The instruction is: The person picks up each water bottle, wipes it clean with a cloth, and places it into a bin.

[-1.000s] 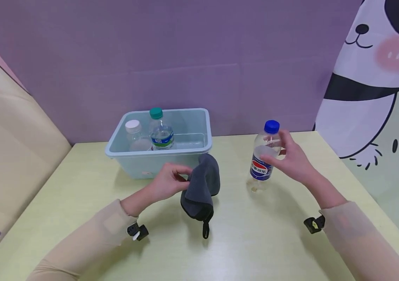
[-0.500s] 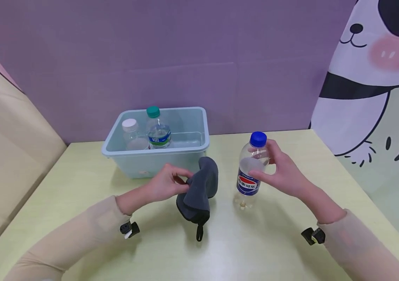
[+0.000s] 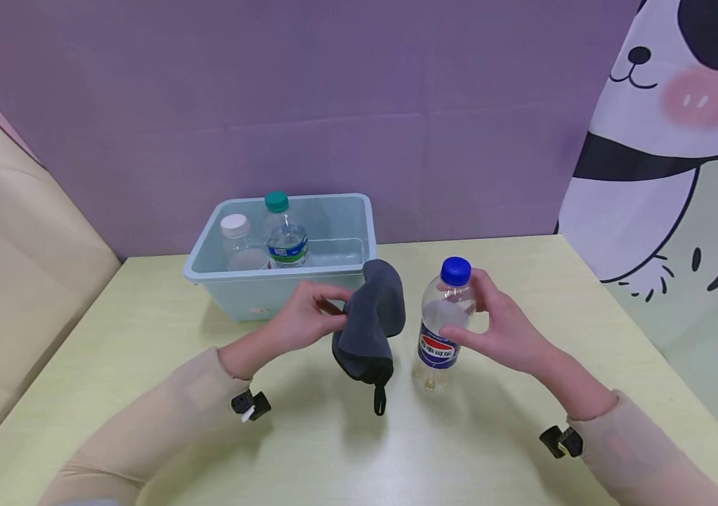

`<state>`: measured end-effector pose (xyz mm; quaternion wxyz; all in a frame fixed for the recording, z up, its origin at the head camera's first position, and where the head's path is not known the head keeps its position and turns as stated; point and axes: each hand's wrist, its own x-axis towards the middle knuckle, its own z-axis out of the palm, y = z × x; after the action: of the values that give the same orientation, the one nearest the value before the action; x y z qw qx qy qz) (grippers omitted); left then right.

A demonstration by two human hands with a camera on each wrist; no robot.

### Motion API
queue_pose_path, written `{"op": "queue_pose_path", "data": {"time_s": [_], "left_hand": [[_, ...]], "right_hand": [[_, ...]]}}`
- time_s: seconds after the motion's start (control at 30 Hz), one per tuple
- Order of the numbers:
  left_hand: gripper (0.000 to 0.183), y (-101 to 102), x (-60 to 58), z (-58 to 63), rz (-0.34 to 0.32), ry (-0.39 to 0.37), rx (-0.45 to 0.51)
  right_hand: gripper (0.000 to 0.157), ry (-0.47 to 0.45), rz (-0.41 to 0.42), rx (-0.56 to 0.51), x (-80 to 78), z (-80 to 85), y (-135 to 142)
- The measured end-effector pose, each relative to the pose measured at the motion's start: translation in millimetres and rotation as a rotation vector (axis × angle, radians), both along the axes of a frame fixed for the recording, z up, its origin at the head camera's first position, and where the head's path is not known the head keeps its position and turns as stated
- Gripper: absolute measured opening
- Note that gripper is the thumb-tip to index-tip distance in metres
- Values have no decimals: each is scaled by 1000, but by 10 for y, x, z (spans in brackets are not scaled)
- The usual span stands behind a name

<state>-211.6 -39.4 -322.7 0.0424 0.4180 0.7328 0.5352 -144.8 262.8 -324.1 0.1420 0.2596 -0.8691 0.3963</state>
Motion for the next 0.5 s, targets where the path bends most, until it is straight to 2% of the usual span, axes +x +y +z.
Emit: {"op": "queue_pose_path", "data": {"time_s": [0.17, 0.33, 0.5], "left_hand": [[18, 73, -32, 78, 10, 72, 69], [19, 179, -48, 194, 21, 136, 76], [20, 302, -56, 275, 32, 164, 78]], "right_hand": [[71, 14, 20, -3, -16, -26, 9], [72, 30, 67, -36, -50, -31, 29], [73, 17, 85, -55, -61, -25, 31]]}}
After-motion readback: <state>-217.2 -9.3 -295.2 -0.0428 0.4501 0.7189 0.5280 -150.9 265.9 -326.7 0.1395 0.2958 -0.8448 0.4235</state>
